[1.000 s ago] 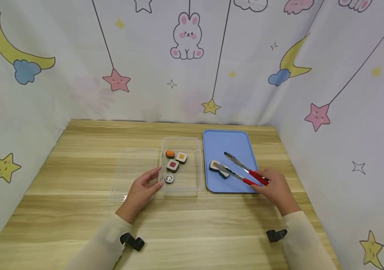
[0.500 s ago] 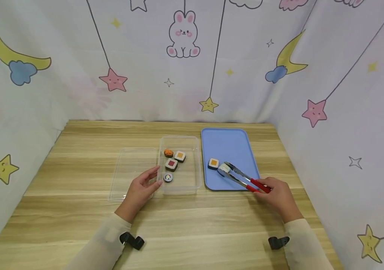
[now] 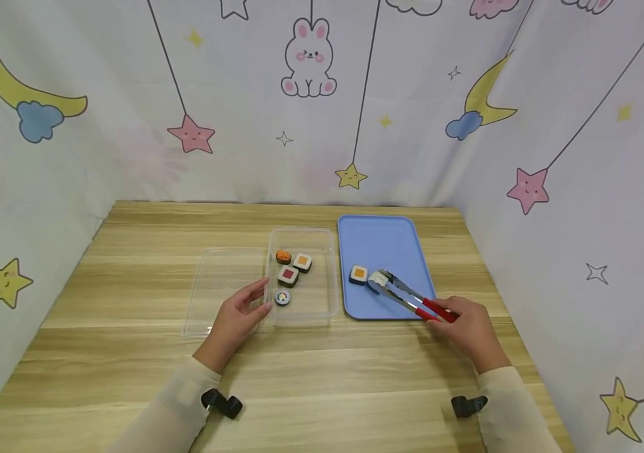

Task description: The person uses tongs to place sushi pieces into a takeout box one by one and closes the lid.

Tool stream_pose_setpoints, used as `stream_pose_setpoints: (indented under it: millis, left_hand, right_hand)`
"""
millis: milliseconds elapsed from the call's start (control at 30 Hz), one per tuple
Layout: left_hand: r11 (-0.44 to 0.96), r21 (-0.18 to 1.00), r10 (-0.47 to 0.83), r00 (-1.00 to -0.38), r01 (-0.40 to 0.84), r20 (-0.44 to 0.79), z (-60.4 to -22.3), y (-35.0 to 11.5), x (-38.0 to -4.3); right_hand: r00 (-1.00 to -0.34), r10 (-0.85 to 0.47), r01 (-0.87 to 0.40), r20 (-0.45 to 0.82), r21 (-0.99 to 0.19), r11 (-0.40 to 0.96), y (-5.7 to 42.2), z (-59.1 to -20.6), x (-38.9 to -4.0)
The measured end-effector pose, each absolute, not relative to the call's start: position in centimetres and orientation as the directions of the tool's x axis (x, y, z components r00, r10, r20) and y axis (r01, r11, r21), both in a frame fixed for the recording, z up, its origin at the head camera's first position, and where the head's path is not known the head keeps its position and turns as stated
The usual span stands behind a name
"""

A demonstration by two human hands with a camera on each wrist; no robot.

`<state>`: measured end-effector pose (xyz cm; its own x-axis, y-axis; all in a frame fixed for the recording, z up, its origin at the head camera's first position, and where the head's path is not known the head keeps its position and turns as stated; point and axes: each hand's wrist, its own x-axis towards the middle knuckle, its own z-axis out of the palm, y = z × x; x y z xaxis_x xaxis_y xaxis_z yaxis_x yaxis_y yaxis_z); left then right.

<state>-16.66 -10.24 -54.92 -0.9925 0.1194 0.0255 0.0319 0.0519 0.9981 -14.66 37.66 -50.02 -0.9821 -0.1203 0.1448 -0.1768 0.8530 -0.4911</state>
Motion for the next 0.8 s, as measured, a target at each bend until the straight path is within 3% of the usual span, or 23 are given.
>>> stream_pose_setpoints:
  millis: [567,800]
  left_hand:
    - [0.046,0.998,0.125,-0.991,0.046,0.040,-55.5,-10.5,-16.9]
    - [0.059,0.997,0.120,-0.992,0.052,0.045,-55.7,-10.4,-16.9]
  right_hand:
    - [-0.984,-0.095,-0.161,0.148,-0.540,0.826,36.6,-47.7,-15.9]
    - [-0.973,-0.149,-0.222,0.175,-0.544,0.809,34.4,-46.5,-17.2]
